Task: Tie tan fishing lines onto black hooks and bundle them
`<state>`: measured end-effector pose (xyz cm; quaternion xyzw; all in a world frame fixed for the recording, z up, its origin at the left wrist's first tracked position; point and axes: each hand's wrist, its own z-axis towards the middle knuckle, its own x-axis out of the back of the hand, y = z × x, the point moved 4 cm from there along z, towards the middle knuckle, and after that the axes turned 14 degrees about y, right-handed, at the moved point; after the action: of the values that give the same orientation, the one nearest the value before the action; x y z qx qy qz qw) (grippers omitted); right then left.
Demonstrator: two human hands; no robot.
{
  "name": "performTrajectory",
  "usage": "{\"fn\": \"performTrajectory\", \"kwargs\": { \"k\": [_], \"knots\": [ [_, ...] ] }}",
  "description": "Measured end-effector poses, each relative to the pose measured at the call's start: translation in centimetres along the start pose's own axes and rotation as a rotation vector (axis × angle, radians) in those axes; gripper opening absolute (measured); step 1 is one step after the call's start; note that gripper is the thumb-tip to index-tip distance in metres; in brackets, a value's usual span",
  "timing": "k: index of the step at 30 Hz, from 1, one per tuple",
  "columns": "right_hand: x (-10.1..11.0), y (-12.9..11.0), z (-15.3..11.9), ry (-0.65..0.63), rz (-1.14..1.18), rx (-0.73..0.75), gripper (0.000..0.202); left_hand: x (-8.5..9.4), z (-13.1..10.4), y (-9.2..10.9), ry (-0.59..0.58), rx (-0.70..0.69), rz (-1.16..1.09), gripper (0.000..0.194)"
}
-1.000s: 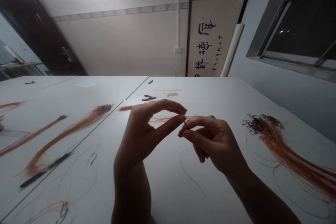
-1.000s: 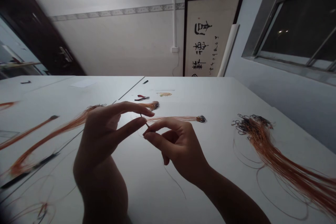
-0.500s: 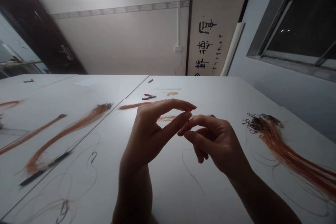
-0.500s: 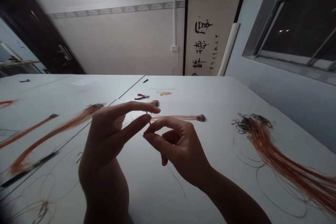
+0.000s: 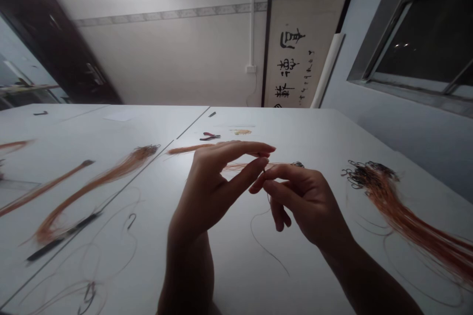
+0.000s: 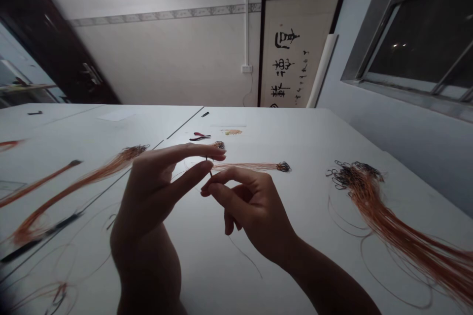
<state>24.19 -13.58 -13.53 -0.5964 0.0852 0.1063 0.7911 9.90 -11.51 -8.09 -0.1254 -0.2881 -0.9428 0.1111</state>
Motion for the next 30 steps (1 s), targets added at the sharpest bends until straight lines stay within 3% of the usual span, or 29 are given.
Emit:
{"fn": "performTrajectory", "kwargs": {
  "k": [9,30],
  "knots": [
    [0.08,0.40,0.07,-0.001,-0.048,0.024,0.008,-0.17,-0.06,0.34,-0.091,-0.117,-0.004,0.022],
    [-0.13,-0.07,-0.05,0.017,-0.005,0.033,0.012,-0.10,0.15,0.49,-0.089,-0.079,-0.006,0.006]
  ]
}}
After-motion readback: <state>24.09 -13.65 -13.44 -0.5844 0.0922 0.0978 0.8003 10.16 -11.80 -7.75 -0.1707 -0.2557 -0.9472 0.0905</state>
